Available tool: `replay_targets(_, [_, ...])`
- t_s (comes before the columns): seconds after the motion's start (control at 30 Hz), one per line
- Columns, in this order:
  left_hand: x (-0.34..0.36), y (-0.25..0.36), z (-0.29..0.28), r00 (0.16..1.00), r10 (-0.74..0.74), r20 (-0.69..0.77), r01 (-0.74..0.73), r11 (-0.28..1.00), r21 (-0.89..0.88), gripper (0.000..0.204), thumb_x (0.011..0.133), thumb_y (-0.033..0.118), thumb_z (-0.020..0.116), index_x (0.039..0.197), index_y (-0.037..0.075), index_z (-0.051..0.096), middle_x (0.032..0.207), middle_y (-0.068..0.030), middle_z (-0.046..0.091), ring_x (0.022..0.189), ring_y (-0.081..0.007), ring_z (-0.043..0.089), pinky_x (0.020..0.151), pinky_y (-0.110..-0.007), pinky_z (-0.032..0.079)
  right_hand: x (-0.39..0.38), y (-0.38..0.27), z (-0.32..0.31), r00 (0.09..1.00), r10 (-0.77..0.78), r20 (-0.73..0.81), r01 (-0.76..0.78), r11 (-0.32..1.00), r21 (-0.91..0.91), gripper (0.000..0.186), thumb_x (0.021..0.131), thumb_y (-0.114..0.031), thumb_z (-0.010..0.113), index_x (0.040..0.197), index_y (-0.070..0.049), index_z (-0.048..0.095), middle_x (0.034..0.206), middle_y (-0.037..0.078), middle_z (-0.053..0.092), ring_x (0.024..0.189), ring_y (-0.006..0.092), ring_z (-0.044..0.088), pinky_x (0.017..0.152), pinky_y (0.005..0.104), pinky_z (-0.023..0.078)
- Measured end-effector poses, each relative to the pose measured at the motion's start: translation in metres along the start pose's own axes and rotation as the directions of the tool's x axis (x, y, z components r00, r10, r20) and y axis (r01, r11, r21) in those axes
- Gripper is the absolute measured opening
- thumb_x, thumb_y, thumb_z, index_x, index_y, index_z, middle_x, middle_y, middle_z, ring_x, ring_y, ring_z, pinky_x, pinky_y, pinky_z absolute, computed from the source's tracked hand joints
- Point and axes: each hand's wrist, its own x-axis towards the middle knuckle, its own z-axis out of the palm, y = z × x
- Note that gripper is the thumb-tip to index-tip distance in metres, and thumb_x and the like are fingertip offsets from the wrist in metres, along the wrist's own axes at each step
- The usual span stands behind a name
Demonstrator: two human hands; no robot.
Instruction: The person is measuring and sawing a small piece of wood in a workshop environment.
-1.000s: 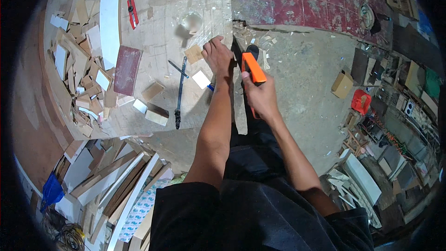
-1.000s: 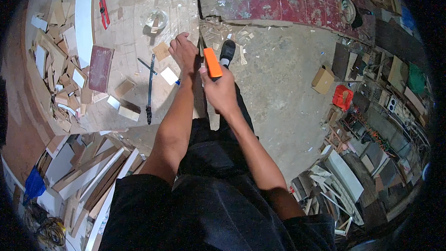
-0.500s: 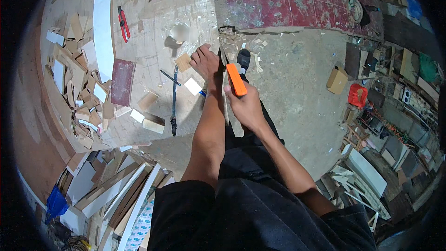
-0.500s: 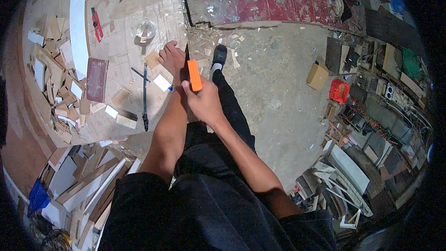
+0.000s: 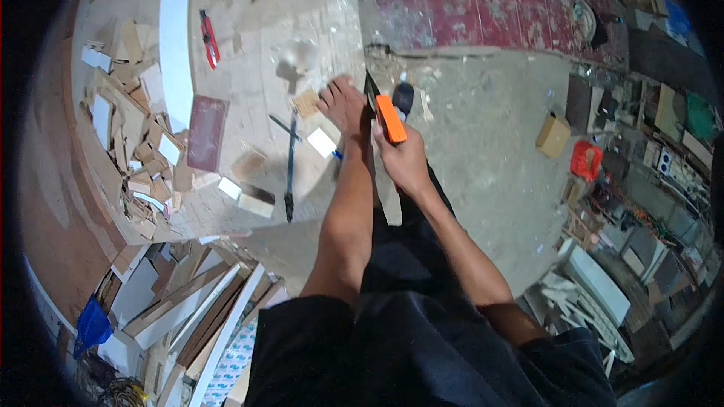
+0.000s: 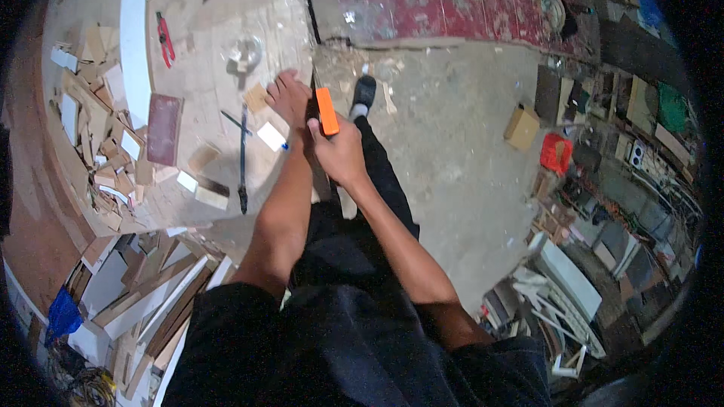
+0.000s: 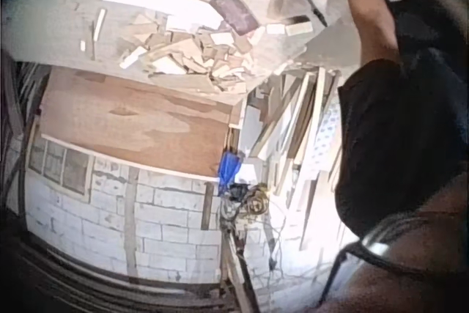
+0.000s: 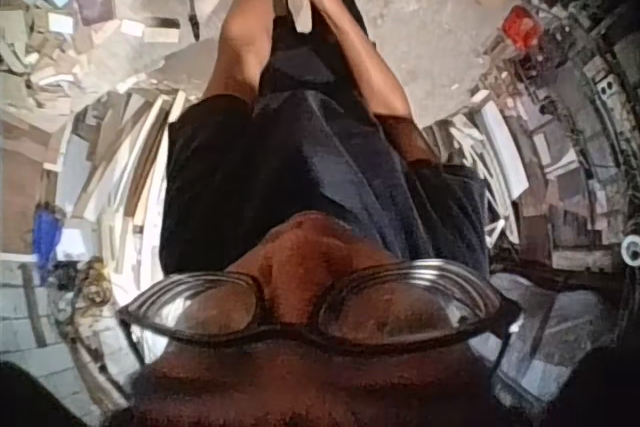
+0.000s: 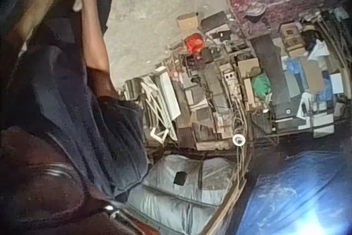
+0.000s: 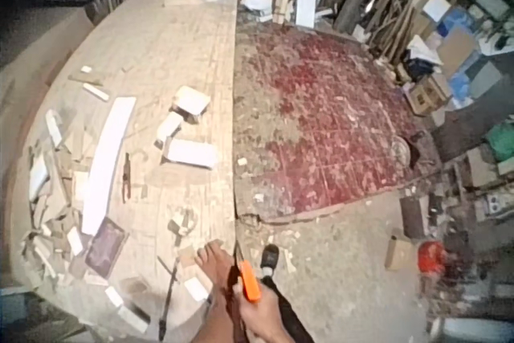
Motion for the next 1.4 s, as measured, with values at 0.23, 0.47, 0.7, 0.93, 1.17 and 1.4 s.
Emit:
replay_targets(0.23, [0.002,-0.009,0.001,0.999,-0.024,-0.033,0.026,0.998,0.059,0.026,0.079,0.012,0.063,0.104,0.019,0.058,0.095,-0.0032,0.059,0.094,-0.027,0.053,0.078,-0.043,0.036,-0.044,-0.006,-0.013,0.985,0.051,0.164,-0.076,0.986,0.148,0.026,0.091,-0.019,0.071,0.101,0.003,0.06,0.079,0.006,0.059,0.075,0.0118,0.053,0.071,0.0309,0.047])
replay_targets(0.47, [0.008,0.0,-0.006,0.988,0.062,0.144,-0.086,0.982,0.167,0.028,0.081,0.013,0.062,0.109,0.016,0.06,0.099,-0.0043,0.062,0.095,-0.0267,0.054,0.08,-0.044,0.036,-0.049,0.01,-0.017,0.994,0.06,0.089,-0.076,0.978,0.192,0.026,0.094,-0.021,0.069,0.099,0.002,0.059,0.076,0.001,0.054,0.073,0.0096,0.05,0.068,0.0282,0.044])
replay_targets(0.7, [0.007,-0.003,-0.008,0.994,0.045,0.103,-0.046,0.999,0.005,0.025,0.082,0.01,0.06,0.107,0.014,0.058,0.099,-0.005,0.061,0.097,-0.0259,0.053,0.082,-0.042,0.034,-0.053,0.019,-0.021,0.996,0.09,0.008,-0.09,0.978,0.188,0.03,0.098,-0.028,0.064,0.099,0.001,0.058,0.068,-0.002,0.05,0.055,0.0052,0.042,0.049,0.0234,0.034])
replay_targets(0.93, [0.006,0.0,-0.012,0.996,0.003,0.089,0.006,0.995,-0.1,0.024,0.084,0.004,0.056,0.108,0.009,0.056,0.1,-0.0087,0.06,0.099,-0.0295,0.052,0.084,-0.044,0.035,-0.062,0.007,-0.032,0.989,0.145,0.0,-0.14,0.951,0.277,0.03,0.099,-0.031,0.064,0.102,-0.003,0.057,0.067,-0.004,0.049,0.051,0.0042,0.044,0.047,0.0227,0.036])
replay_targets(1.17, [0.005,0.0,-0.013,0.997,-0.008,0.074,0.018,0.992,-0.126,0.025,0.085,0.003,0.056,0.11,0.007,0.055,0.1,-0.0104,0.06,0.099,-0.03,0.052,0.086,-0.044,0.035,-0.063,0.013,-0.028,0.987,0.151,0.047,-0.159,0.943,0.292,0.028,0.099,-0.029,0.063,0.098,-0.003,0.055,0.066,-0.003,0.049,0.051,0.0048,0.045,0.047,0.0225,0.037])
replay_targets(1.4, [0.004,0.0,-0.012,0.993,-0.039,0.11,0.051,0.994,-0.102,0.027,0.085,0.004,0.057,0.112,0.008,0.054,0.101,-0.0105,0.06,0.1,-0.0294,0.052,0.088,-0.043,0.035,-0.06,0.015,-0.023,0.99,0.135,0.043,-0.141,0.974,0.18,0.03,0.1,-0.03,0.062,0.099,0.0,0.057,0.067,-0.002,0.048,0.058,0.0075,0.044,0.053,0.026,0.038])
